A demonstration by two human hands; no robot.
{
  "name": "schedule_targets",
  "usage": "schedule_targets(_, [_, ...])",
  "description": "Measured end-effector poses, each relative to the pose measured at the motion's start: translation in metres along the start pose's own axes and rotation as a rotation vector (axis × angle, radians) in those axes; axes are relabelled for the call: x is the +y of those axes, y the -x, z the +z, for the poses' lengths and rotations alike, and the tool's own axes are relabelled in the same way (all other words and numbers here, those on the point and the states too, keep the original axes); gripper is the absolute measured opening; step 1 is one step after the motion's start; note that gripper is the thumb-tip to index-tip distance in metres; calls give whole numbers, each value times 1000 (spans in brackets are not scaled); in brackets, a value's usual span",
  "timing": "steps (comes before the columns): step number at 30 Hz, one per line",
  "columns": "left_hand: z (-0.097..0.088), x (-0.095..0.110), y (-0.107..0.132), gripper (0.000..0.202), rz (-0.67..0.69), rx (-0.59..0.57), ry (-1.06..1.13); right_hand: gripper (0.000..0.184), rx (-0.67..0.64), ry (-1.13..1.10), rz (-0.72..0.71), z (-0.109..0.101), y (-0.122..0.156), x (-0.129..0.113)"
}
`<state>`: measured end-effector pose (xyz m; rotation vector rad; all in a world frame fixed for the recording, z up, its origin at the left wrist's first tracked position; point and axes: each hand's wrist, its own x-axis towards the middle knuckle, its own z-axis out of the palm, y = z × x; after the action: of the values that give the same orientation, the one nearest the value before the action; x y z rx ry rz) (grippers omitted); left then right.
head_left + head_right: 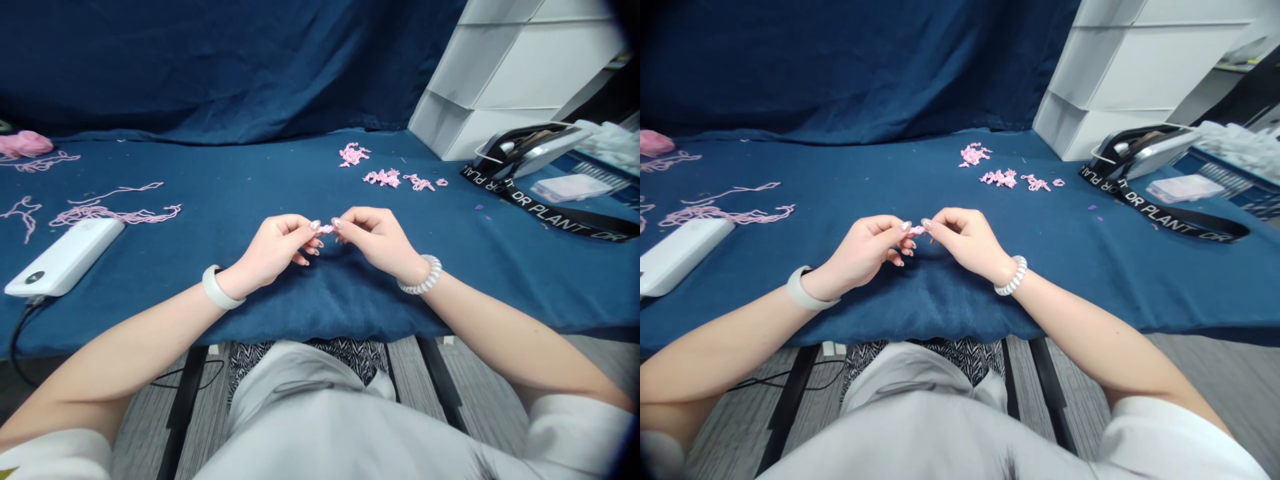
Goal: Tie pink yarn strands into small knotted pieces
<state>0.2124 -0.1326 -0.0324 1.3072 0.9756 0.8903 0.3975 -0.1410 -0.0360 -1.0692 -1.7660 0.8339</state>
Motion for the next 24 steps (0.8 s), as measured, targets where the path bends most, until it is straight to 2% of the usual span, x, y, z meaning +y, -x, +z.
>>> schedule_targets(7, [-1, 0, 2, 33, 56, -2, -90, 41, -67, -121, 41, 0, -3, 4])
schedule_targets(11, [-2, -2, 1, 35, 79, -23, -121, 41, -128, -107, 99, 2, -3, 4])
schedule_targets(18, [-3, -3, -1, 34, 62, 21, -111, 38, -78, -115, 77, 1, -3, 3])
schedule_targets(24, [0, 0, 2, 36, 115, -2, -153, 39, -54, -77, 80, 2, -3, 6])
